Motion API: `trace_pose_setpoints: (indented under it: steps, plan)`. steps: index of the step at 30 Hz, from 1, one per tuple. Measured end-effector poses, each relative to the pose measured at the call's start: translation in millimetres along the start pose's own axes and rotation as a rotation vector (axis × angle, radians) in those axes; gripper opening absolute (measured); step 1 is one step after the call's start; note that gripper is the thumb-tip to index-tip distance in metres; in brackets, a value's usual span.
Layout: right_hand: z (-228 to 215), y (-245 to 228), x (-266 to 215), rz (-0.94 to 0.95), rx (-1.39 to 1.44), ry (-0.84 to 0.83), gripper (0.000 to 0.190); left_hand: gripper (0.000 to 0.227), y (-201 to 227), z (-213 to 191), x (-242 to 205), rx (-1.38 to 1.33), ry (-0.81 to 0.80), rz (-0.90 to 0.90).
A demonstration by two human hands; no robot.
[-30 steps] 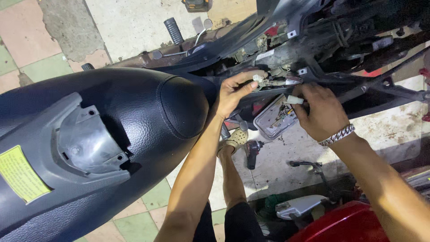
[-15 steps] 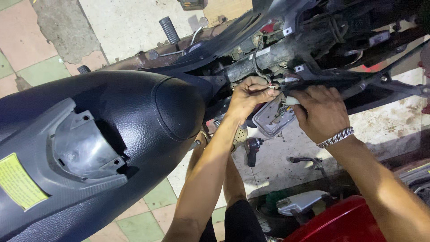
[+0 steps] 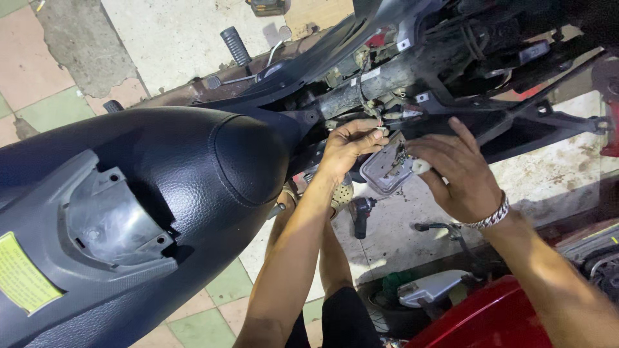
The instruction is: The person unscrews fasteners on the motorcycle fairing using a power drill and a screwdriver, disconnects electrical wire connectors by hand, and removes plastic panels from the motorcycle body.
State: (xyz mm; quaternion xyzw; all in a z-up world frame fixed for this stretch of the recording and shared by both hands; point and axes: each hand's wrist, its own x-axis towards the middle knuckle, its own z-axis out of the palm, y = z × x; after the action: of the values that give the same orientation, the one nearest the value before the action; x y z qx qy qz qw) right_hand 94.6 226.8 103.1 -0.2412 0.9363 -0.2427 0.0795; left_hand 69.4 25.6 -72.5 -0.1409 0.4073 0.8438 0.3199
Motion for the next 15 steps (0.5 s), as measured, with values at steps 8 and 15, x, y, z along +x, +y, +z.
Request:
trace_pose_setpoints:
  steps: [8, 15]
  plan:
    - [-2.6, -10.2, -9.4, 0.046, 0.114, 0.09, 0.03, 0.034, 3.1, -1.1, 0.0, 0.03, 0.007, -0.005]
    - [0.4, -6.5, -7.1, 0.027, 0.19, 0.144, 0.031, 0.037, 5.9, 0.6, -1.1, -0.056, 0.005, -0.031]
